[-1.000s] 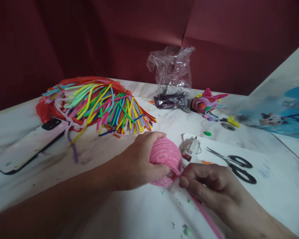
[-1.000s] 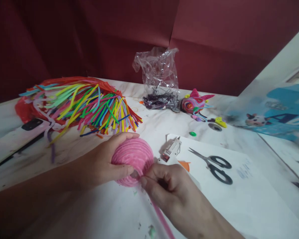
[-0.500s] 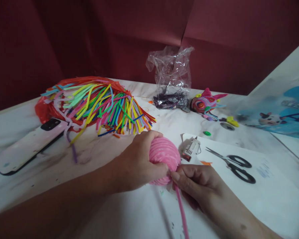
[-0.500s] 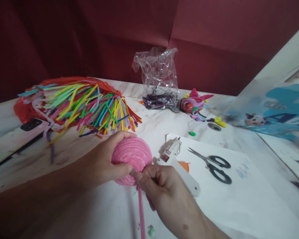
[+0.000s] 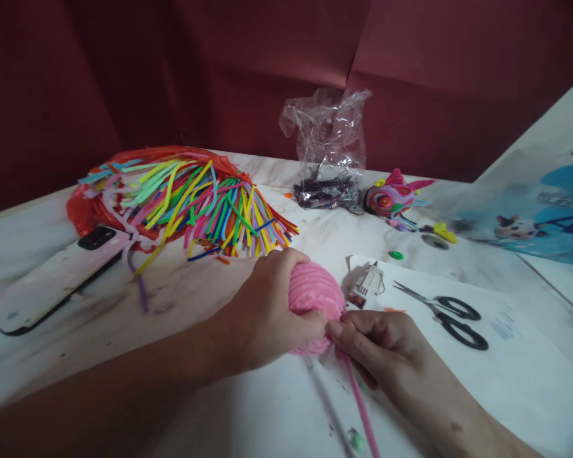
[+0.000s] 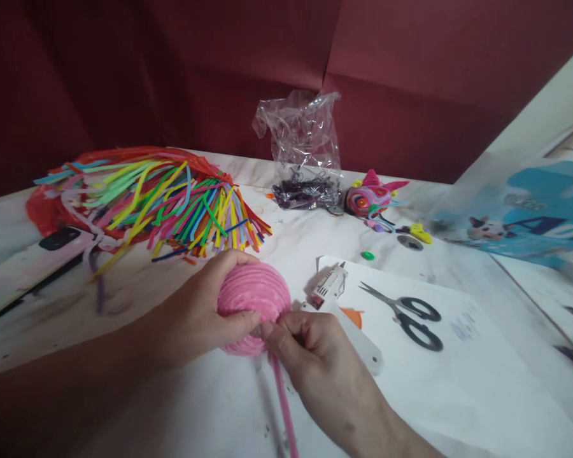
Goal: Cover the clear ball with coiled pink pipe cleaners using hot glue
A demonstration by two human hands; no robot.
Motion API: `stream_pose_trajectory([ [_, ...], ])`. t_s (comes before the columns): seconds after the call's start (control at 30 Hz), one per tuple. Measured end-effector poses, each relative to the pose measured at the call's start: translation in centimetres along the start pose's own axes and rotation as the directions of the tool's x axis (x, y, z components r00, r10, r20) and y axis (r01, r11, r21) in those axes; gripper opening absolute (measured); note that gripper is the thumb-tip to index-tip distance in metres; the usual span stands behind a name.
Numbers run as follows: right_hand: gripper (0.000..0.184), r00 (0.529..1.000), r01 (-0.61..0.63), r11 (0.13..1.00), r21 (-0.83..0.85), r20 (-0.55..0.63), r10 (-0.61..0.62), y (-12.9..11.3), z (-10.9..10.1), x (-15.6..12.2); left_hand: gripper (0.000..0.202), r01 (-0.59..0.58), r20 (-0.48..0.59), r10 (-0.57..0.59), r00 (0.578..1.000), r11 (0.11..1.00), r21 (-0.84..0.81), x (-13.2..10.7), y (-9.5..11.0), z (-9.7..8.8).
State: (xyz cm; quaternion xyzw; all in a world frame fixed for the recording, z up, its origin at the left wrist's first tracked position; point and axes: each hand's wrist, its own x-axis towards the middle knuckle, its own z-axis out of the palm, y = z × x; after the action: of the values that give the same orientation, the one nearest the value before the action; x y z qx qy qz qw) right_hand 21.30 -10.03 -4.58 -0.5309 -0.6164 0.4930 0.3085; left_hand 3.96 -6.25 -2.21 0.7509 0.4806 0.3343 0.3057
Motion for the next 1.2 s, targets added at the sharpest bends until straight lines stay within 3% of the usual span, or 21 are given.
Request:
stream_pose_trajectory([
  [0.17,0.052,0.996,0.049,0.997,-0.054,-0.072,-0.053,-0.2,0.1,0.0,0.046,-0.017,-0.051,0.020,0.998,0.998,0.052,0.1,0.2,0.1],
  [0.4,0.051,0.999,0.011,0.999,-0.048,-0.050,-0.013,-0.2,-0.4,0.0,0.060,-0.092,0.047,0.088,0.995,0.991,0.092,0.0,-0.1,-0.4],
  [0.63,0.051,1.000,-0.018,1.000,0.015,-0.001,0.018,-0.3,-0.4,0.0,0.041,-0.076,0.055,0.075,0.996,0.997,0.014,0.2,0.4,-0.6],
  [0.97,0.051,1.000,0.014,0.998,0.065,0.001,-0.014,-0.6,-0.4,0.2,0.038,-0.076,0.003,0.076,0.997,0.996,0.046,0.3,0.4,-0.4],
  [1.2,0.053,1.000,-0.017,0.999,0.047,0.019,0.016,-0.4,-0.6,0.3,0.035,0.057,0.003,-0.057,0.998,0.998,-0.015,0.7,0.9,-1.2],
])
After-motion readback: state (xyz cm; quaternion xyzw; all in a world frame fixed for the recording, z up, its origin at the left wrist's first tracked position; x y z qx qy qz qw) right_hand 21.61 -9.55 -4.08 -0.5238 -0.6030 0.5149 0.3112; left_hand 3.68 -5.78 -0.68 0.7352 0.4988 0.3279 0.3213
